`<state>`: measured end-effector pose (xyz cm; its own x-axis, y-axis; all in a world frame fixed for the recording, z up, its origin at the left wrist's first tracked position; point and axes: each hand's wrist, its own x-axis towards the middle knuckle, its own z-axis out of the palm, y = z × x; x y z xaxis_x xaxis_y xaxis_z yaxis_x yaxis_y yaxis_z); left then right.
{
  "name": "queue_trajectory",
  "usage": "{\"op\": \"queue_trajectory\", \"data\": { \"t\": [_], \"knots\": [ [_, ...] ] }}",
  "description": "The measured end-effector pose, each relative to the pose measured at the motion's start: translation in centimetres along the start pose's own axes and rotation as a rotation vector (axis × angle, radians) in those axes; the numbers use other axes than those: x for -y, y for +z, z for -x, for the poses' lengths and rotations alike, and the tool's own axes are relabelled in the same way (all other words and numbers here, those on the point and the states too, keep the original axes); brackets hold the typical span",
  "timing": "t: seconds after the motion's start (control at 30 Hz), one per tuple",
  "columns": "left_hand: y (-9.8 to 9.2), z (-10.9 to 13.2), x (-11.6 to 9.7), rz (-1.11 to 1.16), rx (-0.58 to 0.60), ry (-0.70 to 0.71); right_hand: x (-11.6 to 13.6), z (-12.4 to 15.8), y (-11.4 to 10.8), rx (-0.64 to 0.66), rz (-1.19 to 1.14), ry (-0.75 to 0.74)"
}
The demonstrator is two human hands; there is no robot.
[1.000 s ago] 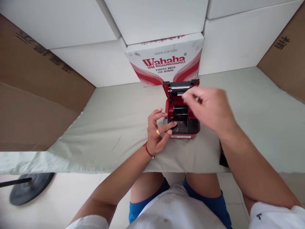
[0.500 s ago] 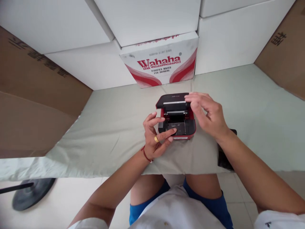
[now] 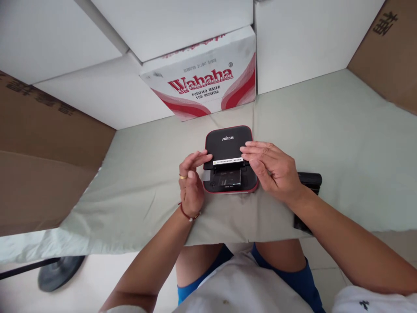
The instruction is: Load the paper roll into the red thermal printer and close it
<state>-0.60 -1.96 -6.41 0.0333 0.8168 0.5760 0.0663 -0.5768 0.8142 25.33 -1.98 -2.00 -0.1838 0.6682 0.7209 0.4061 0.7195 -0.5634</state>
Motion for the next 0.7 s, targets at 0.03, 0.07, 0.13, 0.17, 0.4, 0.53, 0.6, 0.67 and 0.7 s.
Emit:
{"op": "queue_trajectory", "data": {
  "t": [0.03, 0.07, 0.13, 0.17, 0.4, 0.53, 0.6, 0.67, 0.7],
  "knots": [
    [0.1, 0.0, 0.0, -0.003, -0.012, -0.007, 0.0, 0.0, 0.0, -0.008, 0.009, -0.004],
    [0.1, 0.0, 0.0, -0.011, -0.018, -0.011, 0.0, 0.0, 0.1, -0.013, 0.018, -0.010],
    [0.2, 0.0, 0.0, -0.026, -0.019, -0.008, 0.0, -0.1, 0.1, -0.017, 0.040, -0.022],
    [0.2, 0.0, 0.1, -0.029, -0.020, -0.006, 0.0, -0.1, 0.2, -0.017, 0.052, -0.027],
    [0.2, -0.6, 0.6, 0.069, -0.005, -0.055, 0.4, 0.4, 0.1, 0.038, 0.057, -0.114],
    [0.3, -0.8, 1.1, 0.245, -0.081, -0.154, 1.3, 1.0, 0.3, 0.067, 0.002, -0.258],
    [0.1, -0.9, 1.6, 0.293, -0.086, -0.268, 1.6, 1.3, 0.4, 0.046, 0.023, -0.283],
    [-0.2, -0.9, 2.0, 0.336, -0.027, -0.380, 1.8, 1.5, 0.4, 0.022, 0.053, -0.288],
    [-0.4, -0.9, 2.2, 0.364, 0.013, -0.421, 1.8, 1.6, 0.4, 0.011, 0.065, -0.289]
  ]
}}
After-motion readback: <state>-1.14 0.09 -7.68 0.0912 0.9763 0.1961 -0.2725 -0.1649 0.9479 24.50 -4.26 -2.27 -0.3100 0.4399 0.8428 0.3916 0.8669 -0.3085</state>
